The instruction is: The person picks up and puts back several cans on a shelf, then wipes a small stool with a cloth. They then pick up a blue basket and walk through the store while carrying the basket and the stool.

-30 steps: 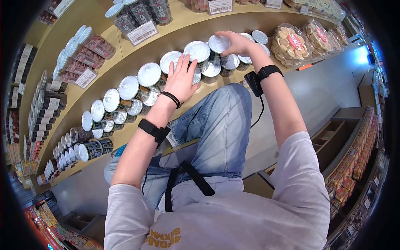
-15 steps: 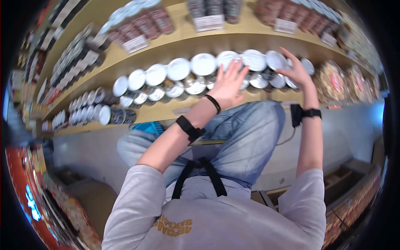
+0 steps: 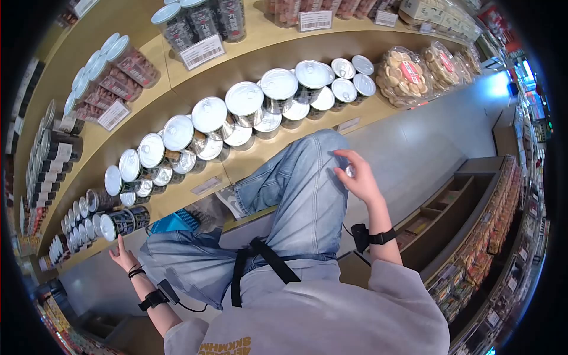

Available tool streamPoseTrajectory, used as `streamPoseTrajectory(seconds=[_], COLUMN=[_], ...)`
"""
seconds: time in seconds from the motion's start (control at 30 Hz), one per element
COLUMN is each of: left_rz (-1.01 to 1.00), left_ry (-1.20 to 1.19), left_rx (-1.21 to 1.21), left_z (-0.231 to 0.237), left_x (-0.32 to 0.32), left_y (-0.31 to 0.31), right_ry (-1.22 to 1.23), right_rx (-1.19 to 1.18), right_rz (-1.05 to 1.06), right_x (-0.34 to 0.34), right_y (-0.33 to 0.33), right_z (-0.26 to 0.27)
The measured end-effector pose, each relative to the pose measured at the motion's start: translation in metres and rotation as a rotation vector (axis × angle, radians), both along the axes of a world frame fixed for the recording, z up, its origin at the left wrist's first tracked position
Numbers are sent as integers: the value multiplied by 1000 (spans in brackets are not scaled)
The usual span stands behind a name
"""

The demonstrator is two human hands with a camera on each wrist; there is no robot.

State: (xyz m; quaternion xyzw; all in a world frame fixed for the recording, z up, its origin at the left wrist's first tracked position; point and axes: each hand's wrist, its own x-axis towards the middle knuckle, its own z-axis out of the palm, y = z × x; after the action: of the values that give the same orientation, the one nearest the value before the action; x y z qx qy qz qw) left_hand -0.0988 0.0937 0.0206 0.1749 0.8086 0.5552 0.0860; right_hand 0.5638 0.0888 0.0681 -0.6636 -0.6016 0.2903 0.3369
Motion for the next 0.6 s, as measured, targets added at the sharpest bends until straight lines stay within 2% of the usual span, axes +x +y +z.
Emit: streamPoseTrajectory(seconds=[0.07,0.1,0.17,0.2,0.23,0.3,0.37,0.43,0.47,0.5,0.57,0.6], left_rz=[-157,-165,-322,-130,-132,48,45,-222,-117,-120,-15,-162], left_ry=[-269,-275,-55,82,79,124,168,63,137,142,319,308], left_rx=[-62,-60,104,98,104,18,-4,-81,-144,-145,12,124], left_z=[-7,-11,-23,-29,-30,-20,-26,-22,-14,-3,18,29], left_x=[-6,-10,-14,-8,-6,7,-20,-39,-34,-23,6,26], left_y=[8,14,30,38,43,50,54,52,50,48,42,40], right_ry=[-19,-30,-27,-57,-61,-39,-45,-48,-8,33,71,123], right_rx=[35,62,14,82,86,61,98,129,135,142,163,150], right_rz=[42,102,187,248,245,343,377,413,447,478,486,511], right_x=[-15,-24,-46,-56,-65,-85,-102,-117,-124,-130,-142,-148], right_y=[7,12,23,29,35,44,51,54,55,56,53,50], right_z=[-4,-3,7,6,9,19,25,31,34,37,44,48])
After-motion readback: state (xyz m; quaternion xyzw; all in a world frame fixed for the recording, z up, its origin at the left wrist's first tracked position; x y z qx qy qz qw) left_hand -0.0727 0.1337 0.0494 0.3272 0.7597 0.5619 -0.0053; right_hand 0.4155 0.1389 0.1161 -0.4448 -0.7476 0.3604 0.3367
